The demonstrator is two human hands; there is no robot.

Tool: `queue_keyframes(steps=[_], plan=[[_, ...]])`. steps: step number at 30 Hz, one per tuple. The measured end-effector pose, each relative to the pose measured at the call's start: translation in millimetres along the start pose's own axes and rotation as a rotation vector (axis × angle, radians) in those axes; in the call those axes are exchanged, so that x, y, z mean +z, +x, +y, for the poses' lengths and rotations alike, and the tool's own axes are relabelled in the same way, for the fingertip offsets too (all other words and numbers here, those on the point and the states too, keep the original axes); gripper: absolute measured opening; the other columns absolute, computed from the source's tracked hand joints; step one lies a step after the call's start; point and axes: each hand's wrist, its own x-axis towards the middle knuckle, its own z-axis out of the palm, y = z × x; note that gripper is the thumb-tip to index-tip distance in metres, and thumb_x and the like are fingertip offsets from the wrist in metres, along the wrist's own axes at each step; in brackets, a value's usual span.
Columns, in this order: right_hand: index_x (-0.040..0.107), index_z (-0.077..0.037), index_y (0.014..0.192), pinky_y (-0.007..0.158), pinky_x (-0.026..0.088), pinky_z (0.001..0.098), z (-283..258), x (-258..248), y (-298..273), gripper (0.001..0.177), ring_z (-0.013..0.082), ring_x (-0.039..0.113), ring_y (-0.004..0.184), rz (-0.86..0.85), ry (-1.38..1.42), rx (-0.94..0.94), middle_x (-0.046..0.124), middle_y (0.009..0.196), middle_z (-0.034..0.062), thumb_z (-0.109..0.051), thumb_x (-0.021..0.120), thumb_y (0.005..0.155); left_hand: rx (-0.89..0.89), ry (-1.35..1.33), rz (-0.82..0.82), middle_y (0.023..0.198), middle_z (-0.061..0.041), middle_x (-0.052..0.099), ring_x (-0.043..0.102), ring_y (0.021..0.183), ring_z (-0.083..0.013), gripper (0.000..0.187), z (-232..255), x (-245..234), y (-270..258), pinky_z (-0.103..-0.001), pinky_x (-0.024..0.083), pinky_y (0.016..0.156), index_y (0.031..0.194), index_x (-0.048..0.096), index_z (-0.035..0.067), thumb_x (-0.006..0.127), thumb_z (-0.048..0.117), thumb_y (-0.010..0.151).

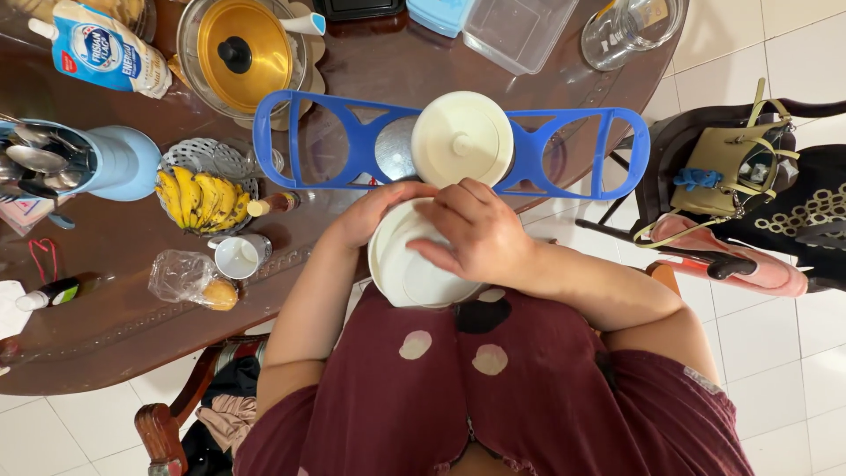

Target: The person organizes various household containers on a dining table. They open a blue plastic container, remove stacked white bowls, and place them on the table. They then handle several clear and green plastic containers, opening and closing lids and stacking them.

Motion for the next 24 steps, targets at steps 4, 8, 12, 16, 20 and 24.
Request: queue_keyframes(steps=[4, 8, 12, 16, 20, 24], plan=[[0.063, -0.003, 0.110, 0.080, 0.055, 0.0414, 5, -13, -7, 0.053, 0.0339, 0.066, 0.091, -0.192, 0.218, 0.162, 0.067, 0.105, 0.0127, -0.038, 0.087, 0.079, 0.117, 0.149, 0.045, 0.145, -0.015, 0.057, 0.056, 0.135, -0.0243, 0.054, 10, -3, -22, -0.039, 0.046, 0.115, 0.147, 0.053, 0.000, 0.050, 0.029, 0.101], [0.066, -0.007, 0.111, 0.077, 0.056, 0.0393, 28, -49, -34, 0.051, 0.0284, 0.072, 0.092, -0.358, 0.342, 0.371, 0.071, 0.104, 0.0088, -0.035, 0.089, 0.076, 0.240, 0.325, 0.274, 0.149, -0.017, 0.052, 0.052, 0.138, -0.0277, 0.069, 23, -25, -49, -0.042, 0.041, 0.118, 0.153, 0.047, 0.001, 0.066, 0.022, 0.089], [0.062, -0.005, 0.118, 0.081, 0.054, 0.0318, 51, -116, -83, 0.057, 0.0229, 0.064, 0.094, 0.271, -0.231, 0.452, 0.063, 0.112, 0.0107, -0.028, 0.093, 0.076, 0.400, 0.192, 0.471, 0.154, -0.016, 0.049, 0.047, 0.144, -0.0287, 0.074, 25, -52, -66, -0.041, 0.035, 0.123, 0.157, 0.038, 0.003, 0.057, 0.016, 0.087], [0.056, -0.003, 0.121, 0.088, 0.053, 0.0326, 142, -141, -101, 0.045, 0.0203, 0.062, 0.099, 0.655, 0.130, 0.568, 0.061, 0.114, 0.0098, -0.017, 0.084, 0.088, 0.619, -0.026, 0.642, 0.157, -0.016, 0.046, 0.045, 0.148, -0.0296, 0.065, 20, -88, -45, -0.043, 0.038, 0.125, 0.157, 0.036, 0.002, 0.049, 0.015, 0.095], [0.049, -0.002, 0.123, 0.094, 0.052, 0.0334, 251, -113, -122, 0.035, 0.0176, 0.060, 0.103, 0.680, 0.151, 0.732, 0.060, 0.115, 0.0088, -0.006, 0.074, 0.099, 0.618, -0.276, 0.795, 0.156, -0.013, 0.045, 0.048, 0.144, -0.0302, 0.059, 21, -129, -2, -0.048, 0.045, 0.116, 0.155, 0.030, 0.013, 0.047, 0.021, 0.099], [0.052, -0.006, 0.116, 0.083, 0.051, 0.0376, 330, -56, -156, 0.037, 0.0189, 0.052, 0.090, 0.567, -0.264, 0.921, 0.053, 0.101, 0.0073, -0.008, 0.077, 0.089, 0.587, -0.300, 0.858, 0.154, -0.013, 0.044, 0.051, 0.140, -0.0322, 0.063, 22, -153, 53, -0.056, 0.052, 0.110, 0.157, 0.022, 0.023, 0.049, 0.025, 0.100]])
